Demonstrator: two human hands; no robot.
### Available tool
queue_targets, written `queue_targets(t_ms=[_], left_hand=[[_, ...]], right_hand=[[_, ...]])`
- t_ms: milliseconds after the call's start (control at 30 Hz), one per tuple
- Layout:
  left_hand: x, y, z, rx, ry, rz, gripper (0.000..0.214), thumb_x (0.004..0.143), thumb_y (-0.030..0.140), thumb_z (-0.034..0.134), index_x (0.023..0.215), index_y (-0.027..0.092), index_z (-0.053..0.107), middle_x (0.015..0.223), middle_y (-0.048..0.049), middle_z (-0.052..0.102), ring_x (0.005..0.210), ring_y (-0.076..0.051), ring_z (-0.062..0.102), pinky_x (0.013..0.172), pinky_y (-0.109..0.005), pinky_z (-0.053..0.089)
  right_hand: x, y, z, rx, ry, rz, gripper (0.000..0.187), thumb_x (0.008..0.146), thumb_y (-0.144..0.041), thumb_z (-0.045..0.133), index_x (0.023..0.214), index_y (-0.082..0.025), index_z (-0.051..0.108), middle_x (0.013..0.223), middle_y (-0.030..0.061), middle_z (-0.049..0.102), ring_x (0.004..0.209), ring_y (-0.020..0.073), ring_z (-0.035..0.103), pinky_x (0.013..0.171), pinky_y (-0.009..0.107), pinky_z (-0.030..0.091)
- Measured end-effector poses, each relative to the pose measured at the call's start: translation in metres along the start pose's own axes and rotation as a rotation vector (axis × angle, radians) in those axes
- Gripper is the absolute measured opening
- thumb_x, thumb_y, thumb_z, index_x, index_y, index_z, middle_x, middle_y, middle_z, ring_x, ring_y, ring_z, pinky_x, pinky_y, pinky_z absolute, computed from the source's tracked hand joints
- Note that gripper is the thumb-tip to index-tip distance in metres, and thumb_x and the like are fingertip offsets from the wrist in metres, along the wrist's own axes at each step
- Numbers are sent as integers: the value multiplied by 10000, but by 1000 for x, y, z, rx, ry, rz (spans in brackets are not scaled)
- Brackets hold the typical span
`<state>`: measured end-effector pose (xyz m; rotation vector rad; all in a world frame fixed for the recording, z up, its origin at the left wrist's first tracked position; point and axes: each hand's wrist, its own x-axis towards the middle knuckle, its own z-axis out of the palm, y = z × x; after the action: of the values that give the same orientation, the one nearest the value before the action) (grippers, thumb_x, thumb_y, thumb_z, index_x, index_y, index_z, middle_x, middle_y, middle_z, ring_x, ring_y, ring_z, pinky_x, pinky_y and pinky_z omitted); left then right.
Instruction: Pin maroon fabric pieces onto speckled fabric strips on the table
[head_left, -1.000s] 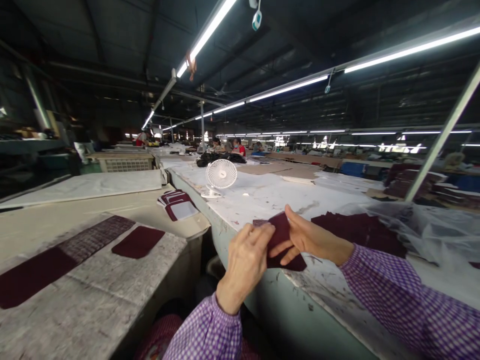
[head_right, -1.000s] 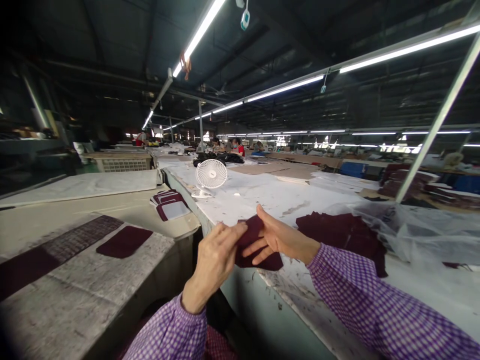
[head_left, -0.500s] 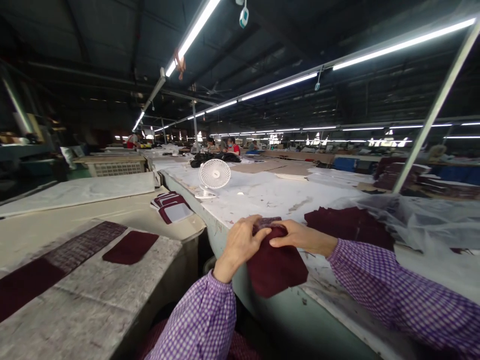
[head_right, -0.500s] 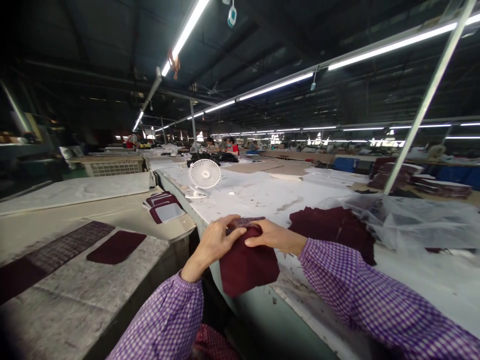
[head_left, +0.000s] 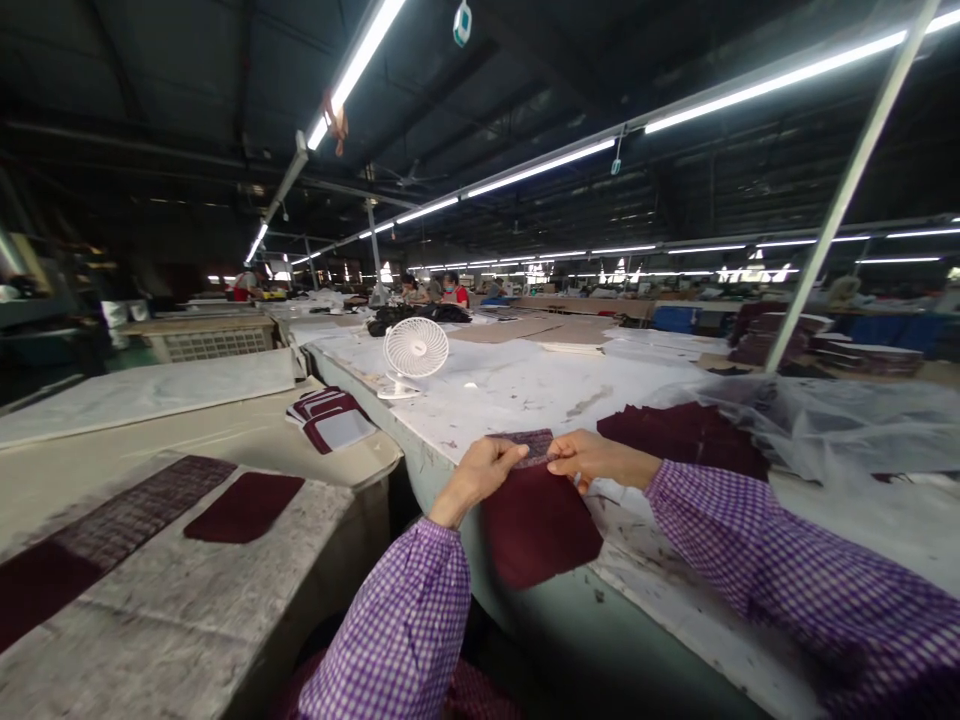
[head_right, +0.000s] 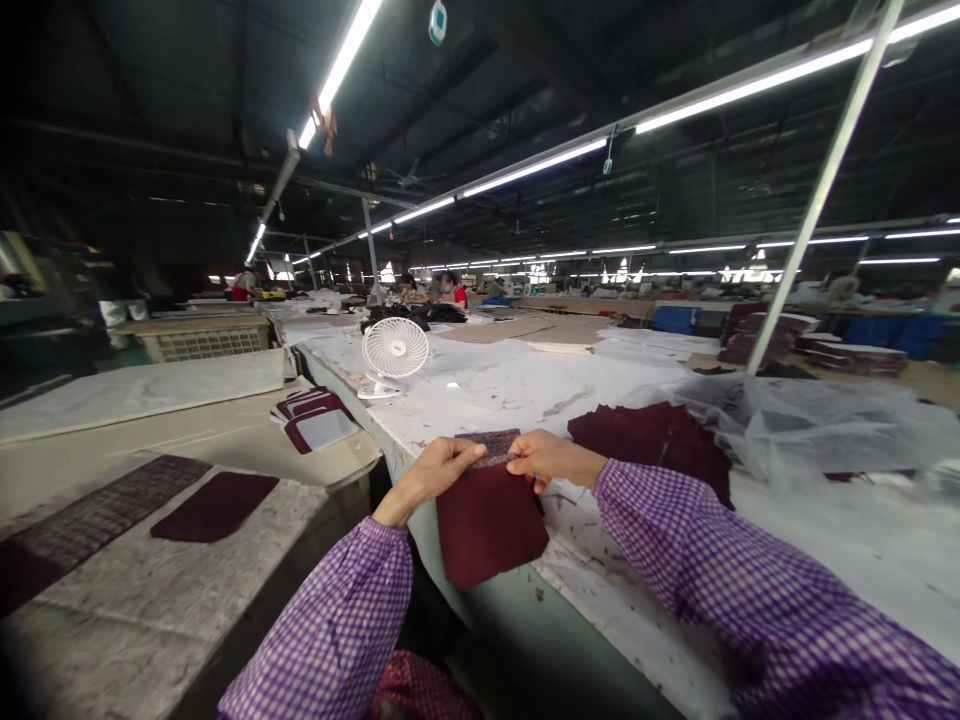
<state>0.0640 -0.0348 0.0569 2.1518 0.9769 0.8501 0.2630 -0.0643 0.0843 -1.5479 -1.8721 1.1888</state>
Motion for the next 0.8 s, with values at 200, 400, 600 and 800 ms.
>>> queue_targets(t_ms=[200,400,600,800], left_hand=[[12,2,32,288,68,40,202,773,130,562,880,204,718,918,-31,685,891,-187,595,835,-276,435],[7,-5,46,399,111,136,237,827,127,519,917,216,720,907,-39,644,889,-180,573,814,-272,442],[5,-7,46,414,128,182,246,835,130,512,896,240,723,872,-26,629,871,-172,552,782,-265,437],[5,-8,47,440,122,189,246,846,146,501,907,238,721,876,-29,627,876,-174,539,767,-263,431]], right_hand=[[7,13,-13,-264,52,-13,146,699,-249,588,765,-120,605,588,3,565,536,104,525,443,185,385],[10,29,-30,-395,103,-203,261,753,-291,510,873,-104,647,660,46,630,583,151,589,505,236,451],[12,33,-25,-559,84,-320,211,748,-216,484,822,-121,657,607,25,626,544,136,587,560,236,440],[15,32,-21,-712,106,-362,159,735,-178,493,782,-153,643,622,2,628,567,125,563,576,223,404]])
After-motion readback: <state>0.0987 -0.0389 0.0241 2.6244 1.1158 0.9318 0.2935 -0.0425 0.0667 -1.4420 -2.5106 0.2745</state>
